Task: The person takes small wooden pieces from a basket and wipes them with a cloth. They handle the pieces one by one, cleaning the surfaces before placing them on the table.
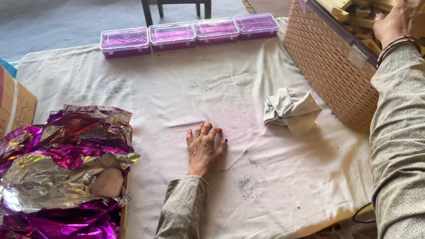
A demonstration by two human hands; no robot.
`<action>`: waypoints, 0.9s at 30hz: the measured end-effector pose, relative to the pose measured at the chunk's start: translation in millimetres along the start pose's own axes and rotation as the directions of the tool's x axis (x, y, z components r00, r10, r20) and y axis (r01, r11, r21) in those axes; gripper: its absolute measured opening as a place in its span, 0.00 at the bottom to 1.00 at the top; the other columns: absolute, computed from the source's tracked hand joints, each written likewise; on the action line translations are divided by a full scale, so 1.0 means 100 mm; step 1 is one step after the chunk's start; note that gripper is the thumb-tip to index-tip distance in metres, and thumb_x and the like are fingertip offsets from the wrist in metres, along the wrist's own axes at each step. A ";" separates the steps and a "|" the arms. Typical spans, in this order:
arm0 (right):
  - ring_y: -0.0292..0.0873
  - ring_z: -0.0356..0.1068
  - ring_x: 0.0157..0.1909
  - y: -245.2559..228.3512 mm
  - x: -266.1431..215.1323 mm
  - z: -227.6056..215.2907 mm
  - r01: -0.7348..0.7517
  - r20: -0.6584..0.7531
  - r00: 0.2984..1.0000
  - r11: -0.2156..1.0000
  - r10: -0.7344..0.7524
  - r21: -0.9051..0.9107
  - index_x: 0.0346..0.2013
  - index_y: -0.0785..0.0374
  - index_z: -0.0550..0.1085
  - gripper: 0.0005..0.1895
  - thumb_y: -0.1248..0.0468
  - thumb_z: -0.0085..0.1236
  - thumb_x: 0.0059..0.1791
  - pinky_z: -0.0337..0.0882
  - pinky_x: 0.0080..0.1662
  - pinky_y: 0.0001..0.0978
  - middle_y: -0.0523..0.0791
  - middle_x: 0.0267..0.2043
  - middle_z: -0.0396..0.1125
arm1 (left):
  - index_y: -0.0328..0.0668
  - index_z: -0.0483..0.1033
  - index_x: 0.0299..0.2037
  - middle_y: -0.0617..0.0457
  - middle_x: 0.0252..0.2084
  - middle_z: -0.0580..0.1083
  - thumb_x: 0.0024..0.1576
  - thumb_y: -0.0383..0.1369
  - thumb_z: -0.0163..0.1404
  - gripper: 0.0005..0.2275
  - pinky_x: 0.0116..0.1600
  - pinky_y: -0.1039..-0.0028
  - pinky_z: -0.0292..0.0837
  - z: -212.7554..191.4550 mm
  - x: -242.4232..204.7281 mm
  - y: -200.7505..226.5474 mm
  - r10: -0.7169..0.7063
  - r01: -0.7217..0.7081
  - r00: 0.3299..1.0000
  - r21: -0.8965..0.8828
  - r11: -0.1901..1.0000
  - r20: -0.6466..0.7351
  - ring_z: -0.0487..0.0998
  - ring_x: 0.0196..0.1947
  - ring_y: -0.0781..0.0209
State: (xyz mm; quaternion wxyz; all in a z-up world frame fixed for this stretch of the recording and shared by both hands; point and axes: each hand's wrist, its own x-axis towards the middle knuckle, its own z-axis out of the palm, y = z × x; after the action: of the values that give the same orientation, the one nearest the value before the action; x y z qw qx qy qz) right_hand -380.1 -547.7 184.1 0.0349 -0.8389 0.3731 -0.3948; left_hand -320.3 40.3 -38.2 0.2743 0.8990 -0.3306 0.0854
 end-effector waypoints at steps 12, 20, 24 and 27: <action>0.45 0.78 0.48 -0.43 -0.38 -0.68 -0.393 0.009 0.896 0.784 0.443 0.480 0.49 0.60 0.73 0.10 0.65 0.48 0.54 0.80 0.51 0.35 0.48 0.48 0.73 | 0.56 0.75 0.55 0.52 0.65 0.67 0.56 0.48 0.54 0.18 0.73 0.44 0.42 0.16 0.04 -0.10 0.005 -0.005 0.999 -0.002 1.000 0.033 0.60 0.70 0.54; 0.51 0.74 0.37 0.16 -0.67 -1.18 0.057 -0.024 0.998 0.991 -0.061 -0.121 0.35 0.62 0.79 0.05 0.71 0.64 0.45 0.76 0.39 0.43 0.53 0.39 0.73 | 0.58 0.75 0.55 0.54 0.65 0.67 0.55 0.48 0.55 0.18 0.73 0.44 0.43 0.17 0.06 -0.11 -0.010 0.010 0.998 0.003 1.000 0.057 0.61 0.69 0.55; 0.42 0.77 0.32 -0.32 -1.29 -2.02 -0.171 0.136 0.984 0.816 0.115 0.552 0.47 0.68 0.73 0.05 0.71 0.52 0.57 0.78 0.33 0.29 0.51 0.42 0.72 | 0.59 0.76 0.54 0.54 0.65 0.67 0.55 0.47 0.55 0.18 0.73 0.44 0.42 0.20 0.07 -0.13 -0.002 0.002 1.000 0.012 1.000 0.031 0.61 0.69 0.55; 0.43 0.77 0.35 -0.30 -1.64 -2.30 -0.110 0.138 0.990 0.700 0.017 0.705 0.49 0.70 0.72 0.04 0.73 0.49 0.60 0.80 0.36 0.27 0.54 0.47 0.72 | 0.60 0.76 0.54 0.54 0.65 0.67 0.55 0.47 0.55 0.17 0.74 0.44 0.41 0.14 0.04 -0.08 0.000 0.000 1.000 0.005 1.000 0.027 0.60 0.70 0.54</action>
State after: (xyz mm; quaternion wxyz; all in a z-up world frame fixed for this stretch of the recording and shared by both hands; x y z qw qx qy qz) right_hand -588.2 -364.6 248.1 0.3917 -0.7694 0.2178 -0.4552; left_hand -312.2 35.4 -52.5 0.2676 0.9008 -0.3339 0.0743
